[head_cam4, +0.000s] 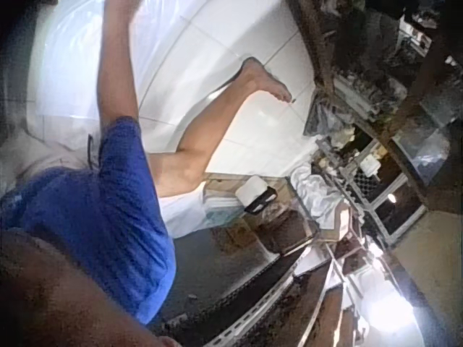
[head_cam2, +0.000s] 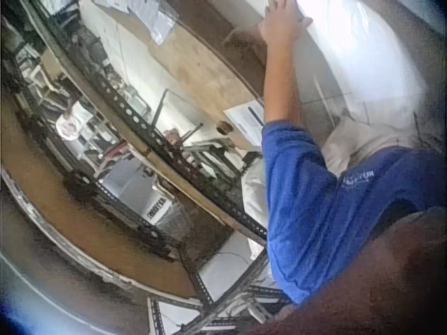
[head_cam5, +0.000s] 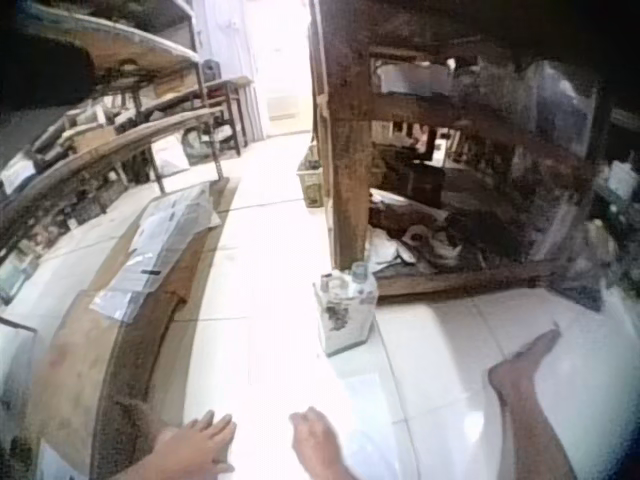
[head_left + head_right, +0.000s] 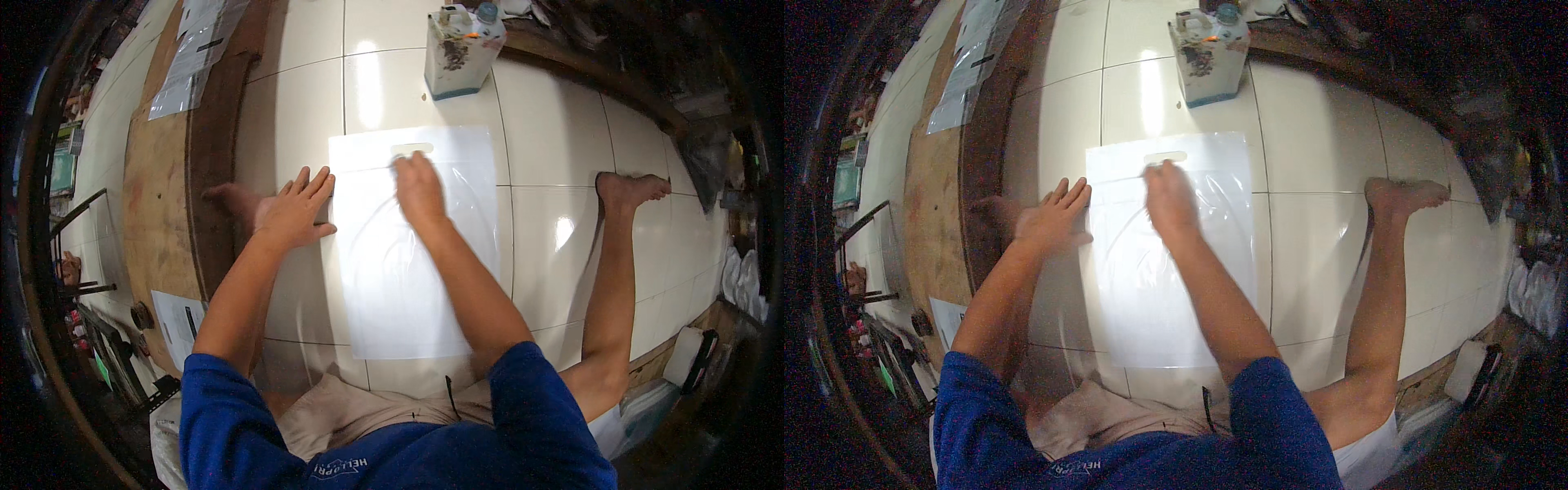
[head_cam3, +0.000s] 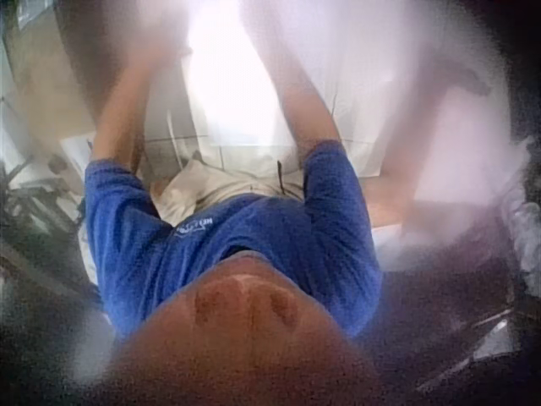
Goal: The person sits on the floor and cleans a large white plastic sheet by applying liquid from a bottle onto a cloth and wiping the surface. The person flips the sheet over to clean the other side and repeats the process.
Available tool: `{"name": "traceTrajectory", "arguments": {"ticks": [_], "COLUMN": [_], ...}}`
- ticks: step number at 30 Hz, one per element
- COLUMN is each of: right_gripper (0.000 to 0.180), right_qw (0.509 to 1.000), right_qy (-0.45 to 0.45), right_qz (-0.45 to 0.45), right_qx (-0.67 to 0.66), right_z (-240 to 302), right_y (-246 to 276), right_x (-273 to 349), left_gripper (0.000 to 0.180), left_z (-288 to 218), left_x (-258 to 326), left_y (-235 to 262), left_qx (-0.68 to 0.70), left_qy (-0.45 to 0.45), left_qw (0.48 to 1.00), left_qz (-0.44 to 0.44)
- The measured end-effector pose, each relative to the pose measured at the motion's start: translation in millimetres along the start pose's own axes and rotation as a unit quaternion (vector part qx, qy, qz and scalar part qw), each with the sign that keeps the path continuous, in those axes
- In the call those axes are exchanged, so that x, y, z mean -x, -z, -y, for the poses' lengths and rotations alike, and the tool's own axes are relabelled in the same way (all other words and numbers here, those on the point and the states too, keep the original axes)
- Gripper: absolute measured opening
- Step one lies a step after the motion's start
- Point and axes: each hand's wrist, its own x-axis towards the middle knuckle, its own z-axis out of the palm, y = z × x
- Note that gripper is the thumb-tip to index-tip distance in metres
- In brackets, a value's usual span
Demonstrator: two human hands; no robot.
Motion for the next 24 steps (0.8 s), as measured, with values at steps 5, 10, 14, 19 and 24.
{"name": "traceTrajectory", "arguments": {"ticks": [5,10,14,19,24], "right_gripper": [0.013,0.013,0.016,0.028,0.020], "right_qw": [0.995,0.981,0.996,0.999,0.995], "right_qy": [-0.070,-0.150,0.050,0.020,-0.072], "right_qz": [-0.038,-0.060,-0.058,0.049,0.024], "right_qx": [0.056,0.109,0.038,-0.002,0.063], "right_z": [-70.5,-89.8,-38.0,34.5,-64.1], "right_y": [65.3,88.7,5.2,-16.4,59.0], "right_x": [-1.2,-21.3,-18.3,-12.0,-30.4], "left_gripper": [0.093,0.093,0.094,0.095,0.097], "left_z": [0.0,0.0,-3.4,-1.0,-1.3], "left_x": [1.9,-1.8,-1.5,1.6,0.5], "left_y": [3.7,7.7,11.2,6.7,0.3], "left_qx": [-0.010,0.000,0.001,0.011,-0.014], "left_qy": [0.011,0.008,0.007,0.013,0.027], "left_qw": [1.000,1.000,1.000,1.000,1.000], "left_qz": [0.015,0.012,0.017,0.021,-0.001]}}
